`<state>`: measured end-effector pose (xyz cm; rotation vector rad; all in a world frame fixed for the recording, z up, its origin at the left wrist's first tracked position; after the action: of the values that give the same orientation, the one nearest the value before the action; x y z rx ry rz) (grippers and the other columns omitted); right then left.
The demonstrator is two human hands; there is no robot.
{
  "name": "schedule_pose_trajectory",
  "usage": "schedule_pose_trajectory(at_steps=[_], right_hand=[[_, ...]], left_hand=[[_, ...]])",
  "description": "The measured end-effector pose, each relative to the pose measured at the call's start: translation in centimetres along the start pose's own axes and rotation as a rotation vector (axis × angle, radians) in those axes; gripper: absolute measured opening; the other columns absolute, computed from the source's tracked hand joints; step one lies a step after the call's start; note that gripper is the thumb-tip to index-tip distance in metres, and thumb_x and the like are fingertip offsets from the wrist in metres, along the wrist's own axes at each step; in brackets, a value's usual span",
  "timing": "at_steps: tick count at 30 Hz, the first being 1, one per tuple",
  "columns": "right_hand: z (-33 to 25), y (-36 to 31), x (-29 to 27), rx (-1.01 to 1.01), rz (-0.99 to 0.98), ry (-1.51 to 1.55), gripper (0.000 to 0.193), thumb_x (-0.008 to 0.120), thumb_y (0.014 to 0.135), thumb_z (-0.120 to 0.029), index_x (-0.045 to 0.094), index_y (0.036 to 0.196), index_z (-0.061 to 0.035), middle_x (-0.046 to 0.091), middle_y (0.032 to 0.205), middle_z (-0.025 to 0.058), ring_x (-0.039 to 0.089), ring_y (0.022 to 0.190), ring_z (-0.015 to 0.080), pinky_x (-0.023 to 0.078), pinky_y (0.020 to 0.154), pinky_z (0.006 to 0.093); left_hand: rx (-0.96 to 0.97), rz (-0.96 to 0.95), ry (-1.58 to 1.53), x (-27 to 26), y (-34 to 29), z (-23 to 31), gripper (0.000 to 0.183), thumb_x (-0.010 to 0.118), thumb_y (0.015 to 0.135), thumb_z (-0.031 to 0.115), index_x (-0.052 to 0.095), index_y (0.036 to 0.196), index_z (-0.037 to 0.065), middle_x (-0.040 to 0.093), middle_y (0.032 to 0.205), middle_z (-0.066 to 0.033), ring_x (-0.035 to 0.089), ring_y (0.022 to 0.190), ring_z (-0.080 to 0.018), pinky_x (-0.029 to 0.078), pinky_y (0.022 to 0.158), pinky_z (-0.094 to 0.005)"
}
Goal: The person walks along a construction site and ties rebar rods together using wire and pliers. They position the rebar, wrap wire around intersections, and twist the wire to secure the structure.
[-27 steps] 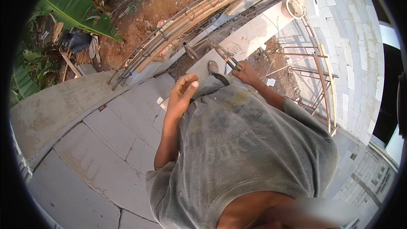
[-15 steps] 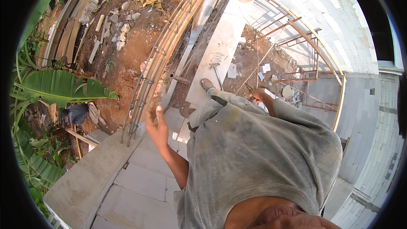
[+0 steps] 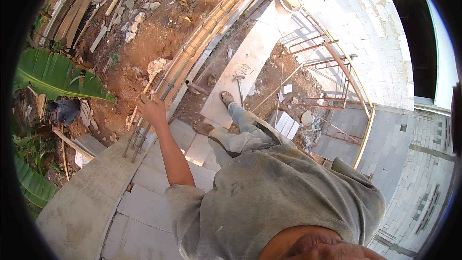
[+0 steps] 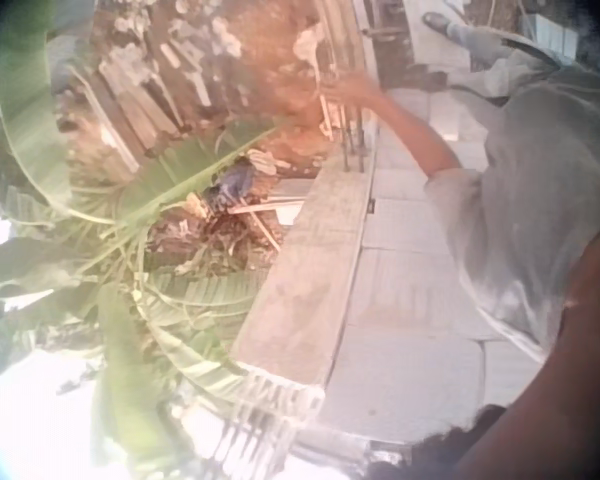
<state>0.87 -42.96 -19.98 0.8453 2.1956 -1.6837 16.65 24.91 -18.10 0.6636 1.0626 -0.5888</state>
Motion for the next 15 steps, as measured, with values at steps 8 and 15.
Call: schedule_pose_trajectory(at_steps=[8, 15], right_hand=[[-1.7, -5.3, -1.6, 0.150, 0.003, 0.021, 0.031, 0.063, 0.073, -0.035, 0.070, 0.077, -0.0057, 0.069, 0.086, 0.0189, 0.065, 0.076, 0.0401, 0.051, 0.065, 0.0426], [-3.7, -5.9, -1.4, 0.183, 0.011, 0.042, 0.031, 0.063, 0.073, -0.036, 0.070, 0.077, -0.0060, 0.068, 0.085, 0.0191, 0.065, 0.076, 0.0402, 0.051, 0.066, 0.0431]], left_hand=[[-0.092, -0.144, 0.165, 6.3, -1.8, -3.0, 0.047, 0.036, 0.099, 0.041, 0.061, 0.112, 0.003, 0.059, 0.114, -0.0128, 0.048, 0.118, -0.0282, 0.030, 0.103, -0.0536], [-0.128, -0.206, 0.178, 6.6, -1.8, -3.2, 0.041, 0.035, 0.101, 0.040, 0.060, 0.111, 0.009, 0.059, 0.110, -0.0101, 0.049, 0.114, -0.0278, 0.031, 0.101, -0.0543]])
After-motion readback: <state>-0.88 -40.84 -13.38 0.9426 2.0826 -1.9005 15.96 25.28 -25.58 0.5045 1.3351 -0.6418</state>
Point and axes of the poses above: each hand's wrist, its own y-axis towards the middle knuckle, its own x-axis out of the palm, z = x × y, the point moved 9 cm from there along y, towards the middle knuckle
